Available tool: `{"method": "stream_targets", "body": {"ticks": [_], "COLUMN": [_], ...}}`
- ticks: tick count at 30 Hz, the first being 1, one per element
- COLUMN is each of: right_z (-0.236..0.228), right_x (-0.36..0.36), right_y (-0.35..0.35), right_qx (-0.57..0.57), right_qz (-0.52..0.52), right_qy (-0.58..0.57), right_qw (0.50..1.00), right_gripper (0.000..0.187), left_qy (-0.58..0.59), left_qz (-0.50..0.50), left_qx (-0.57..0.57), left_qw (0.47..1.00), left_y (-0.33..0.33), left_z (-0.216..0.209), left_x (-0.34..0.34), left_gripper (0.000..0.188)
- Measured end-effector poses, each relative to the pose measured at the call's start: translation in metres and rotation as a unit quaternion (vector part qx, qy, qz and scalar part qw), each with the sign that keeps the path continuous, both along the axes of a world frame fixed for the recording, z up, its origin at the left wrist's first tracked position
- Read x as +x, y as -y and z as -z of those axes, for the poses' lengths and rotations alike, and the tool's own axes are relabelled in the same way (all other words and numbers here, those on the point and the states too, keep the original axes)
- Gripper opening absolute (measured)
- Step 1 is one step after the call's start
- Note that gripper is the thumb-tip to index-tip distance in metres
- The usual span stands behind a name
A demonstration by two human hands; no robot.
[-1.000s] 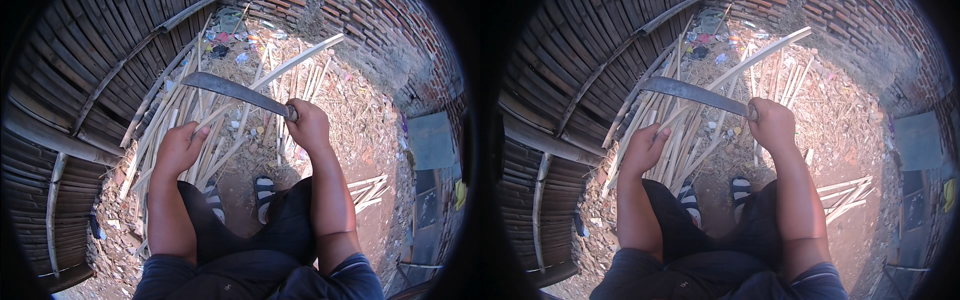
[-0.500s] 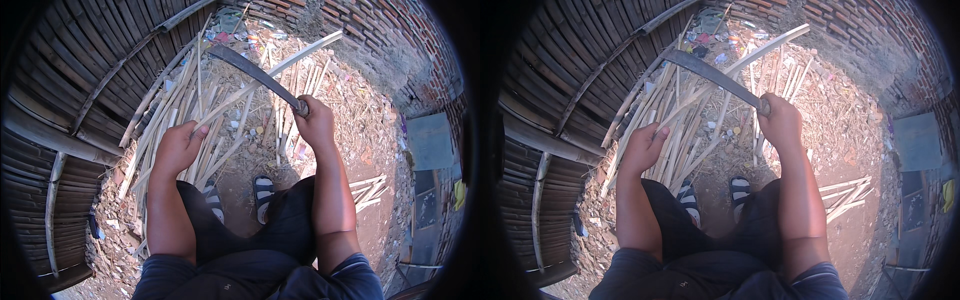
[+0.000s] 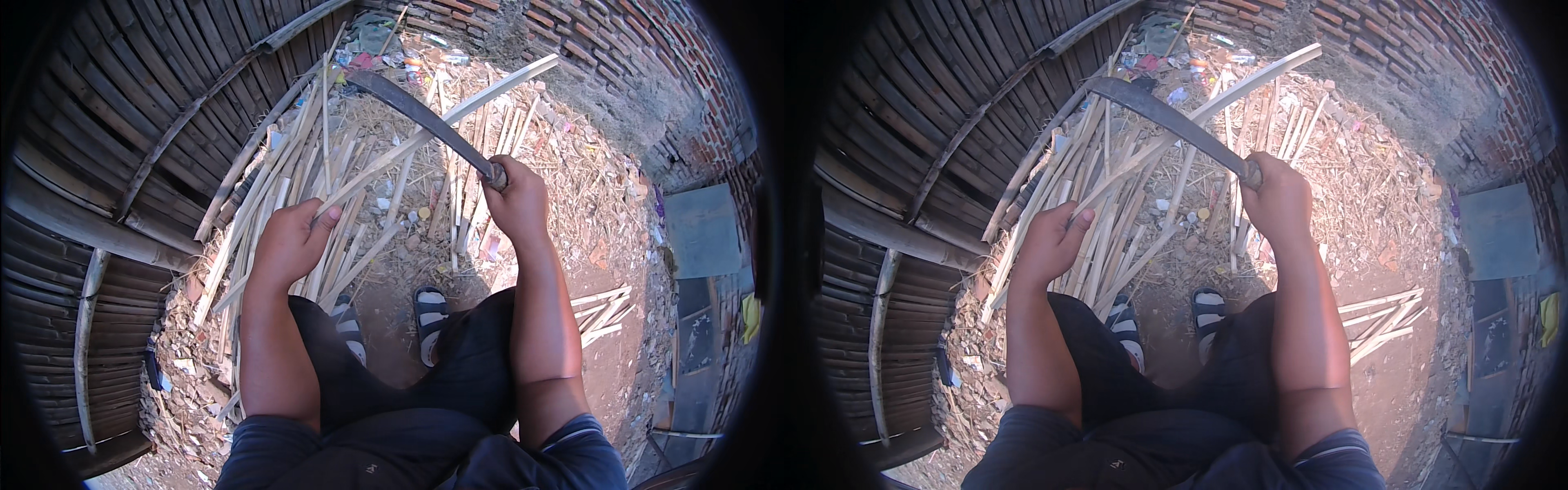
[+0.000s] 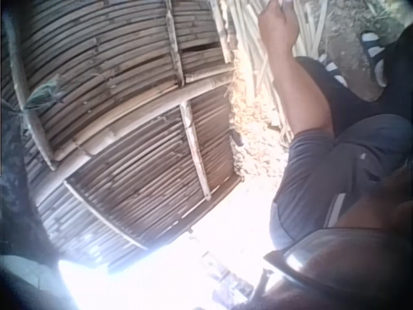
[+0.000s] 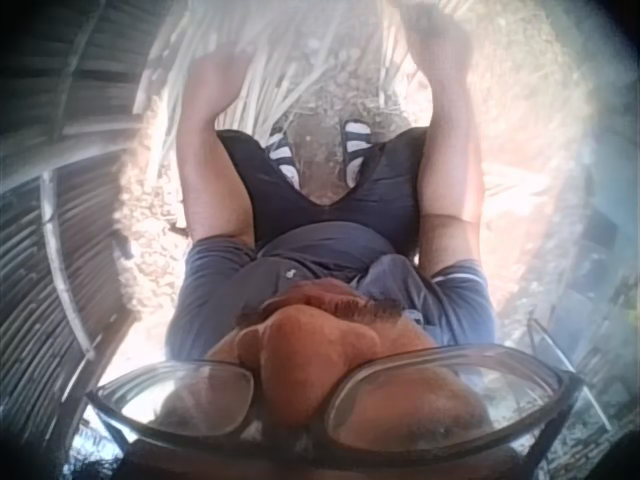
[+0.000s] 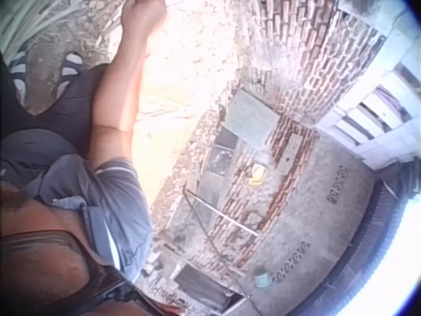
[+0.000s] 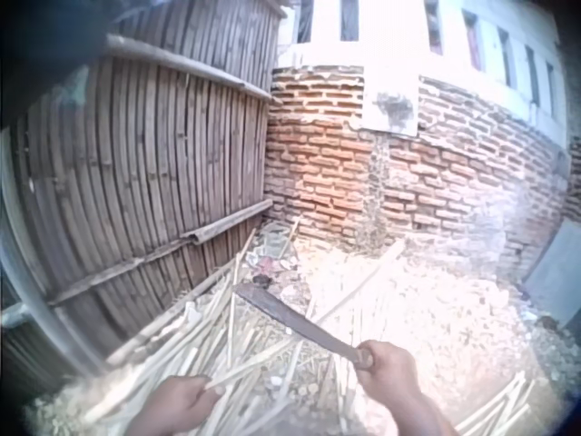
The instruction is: The person trims a strip of bamboo by drawing a machete along its length while holding it by hand.
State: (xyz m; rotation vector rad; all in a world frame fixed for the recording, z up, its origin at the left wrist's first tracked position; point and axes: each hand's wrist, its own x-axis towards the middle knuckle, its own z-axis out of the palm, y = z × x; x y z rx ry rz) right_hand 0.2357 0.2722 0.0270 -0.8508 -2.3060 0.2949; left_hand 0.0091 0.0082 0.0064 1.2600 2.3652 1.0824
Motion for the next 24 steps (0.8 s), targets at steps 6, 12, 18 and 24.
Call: {"method": "stream_targets", "body": {"ticks": [6, 12, 18, 24], "right_z": [0.001, -0.004, 0.005, 0.001], "right_x": [-0.01, 0.005, -0.005, -0.003], "right_y": [0.012, -0.01, 0.006, 0.0], "right_qx": [0.08, -0.033, 0.06, 0.031], "right_qz": [-0.056, 0.078, -0.067, -0.027], "right_qy": [0.066, 0.027, 0.05, 0.032], "right_qw": [0.993, 0.996, 0.995, 0.999], "right_gripper": [0.026, 0.025, 0.022, 0.017], "left_qy": [-0.006, -0.02, -0.011, -0.006], "left_qz": [-0.003, -0.009, -0.002, -0.013], "left_qx": [0.008, 0.006, -0.002, -0.002], "left_qw": [1.0, 1.0, 1.0, 1.0], "left_y": [0.004, 0.003, 0.001, 0.005], "left_z": [-0.002, -0.001, 0.0, -0.001], "left_x": [0.0, -0.001, -0.001, -0.003], "left_gripper": [0.051, 0.051, 0.051, 0.05]}}
